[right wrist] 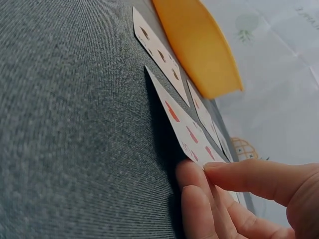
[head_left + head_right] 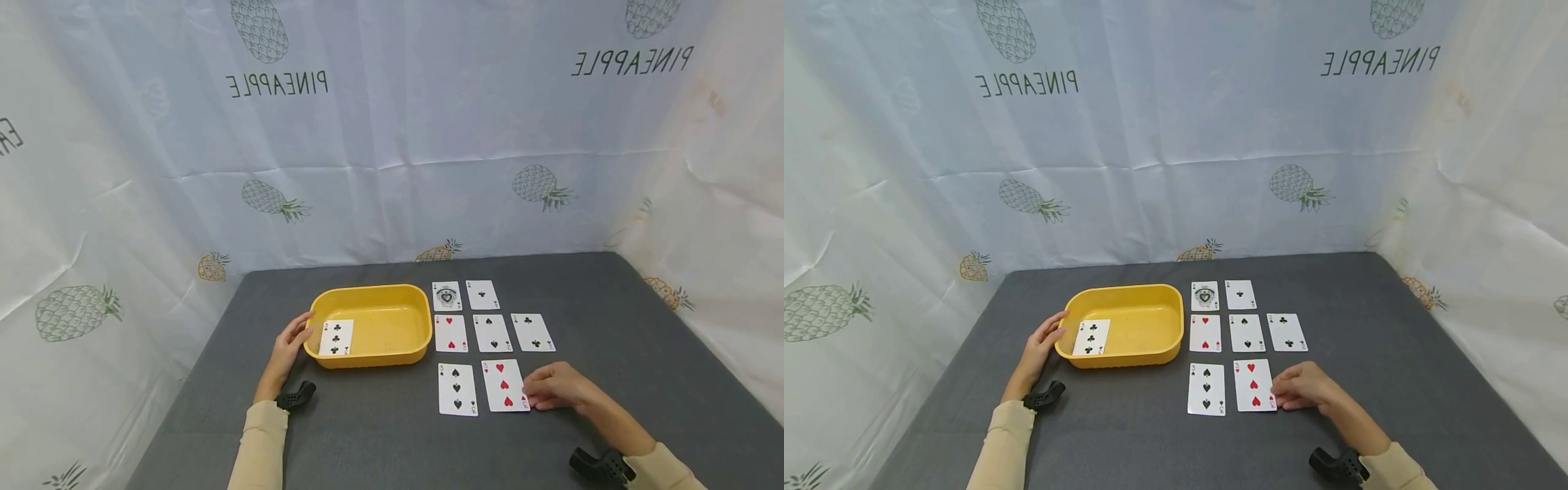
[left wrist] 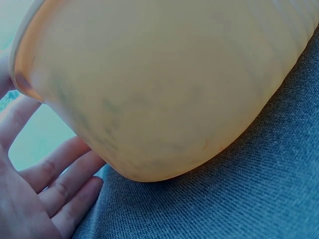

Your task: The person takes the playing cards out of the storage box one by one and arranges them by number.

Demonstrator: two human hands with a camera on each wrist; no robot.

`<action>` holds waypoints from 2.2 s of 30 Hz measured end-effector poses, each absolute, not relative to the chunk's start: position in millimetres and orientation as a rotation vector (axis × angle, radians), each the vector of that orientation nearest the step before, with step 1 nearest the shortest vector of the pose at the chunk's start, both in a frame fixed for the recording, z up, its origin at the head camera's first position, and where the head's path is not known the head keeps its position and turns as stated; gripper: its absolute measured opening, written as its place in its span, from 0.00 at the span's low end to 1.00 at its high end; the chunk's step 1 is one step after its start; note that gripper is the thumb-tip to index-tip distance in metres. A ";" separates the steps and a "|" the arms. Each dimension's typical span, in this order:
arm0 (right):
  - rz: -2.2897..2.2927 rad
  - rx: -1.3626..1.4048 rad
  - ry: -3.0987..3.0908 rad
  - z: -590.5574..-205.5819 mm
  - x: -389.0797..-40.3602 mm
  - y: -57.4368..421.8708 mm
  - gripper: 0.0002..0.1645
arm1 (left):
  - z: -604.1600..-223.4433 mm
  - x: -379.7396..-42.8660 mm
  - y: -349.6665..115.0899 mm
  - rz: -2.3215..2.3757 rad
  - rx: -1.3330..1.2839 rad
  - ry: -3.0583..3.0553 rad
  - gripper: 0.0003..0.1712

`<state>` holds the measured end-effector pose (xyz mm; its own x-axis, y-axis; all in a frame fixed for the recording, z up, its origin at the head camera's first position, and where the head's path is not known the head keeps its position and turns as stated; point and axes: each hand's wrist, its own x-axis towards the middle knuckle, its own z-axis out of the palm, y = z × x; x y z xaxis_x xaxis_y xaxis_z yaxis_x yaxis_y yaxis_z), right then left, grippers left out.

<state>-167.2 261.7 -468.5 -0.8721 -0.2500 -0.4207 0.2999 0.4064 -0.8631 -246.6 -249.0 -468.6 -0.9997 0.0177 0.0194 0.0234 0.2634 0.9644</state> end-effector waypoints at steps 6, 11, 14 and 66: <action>-1.453 0.029 2.187 -468.9 -167.0 262.5 0.17 | -492.1 -262.0 -256.3 -1.897 -0.028 -2.500 0.25; -1.469 0.028 2.161 -467.8 -166.9 263.6 0.16 | -493.5 -261.6 -257.4 -1.897 -0.055 -2.485 0.25; -1.505 0.033 2.120 -467.0 -168.3 262.4 0.16 | -484.1 -254.7 -254.6 -1.920 -0.081 -2.462 0.25; -1.769 -0.062 1.775 -403.7 -262.6 35.4 0.24 | -498.9 -264.6 -260.4 -1.955 -0.159 -2.389 0.26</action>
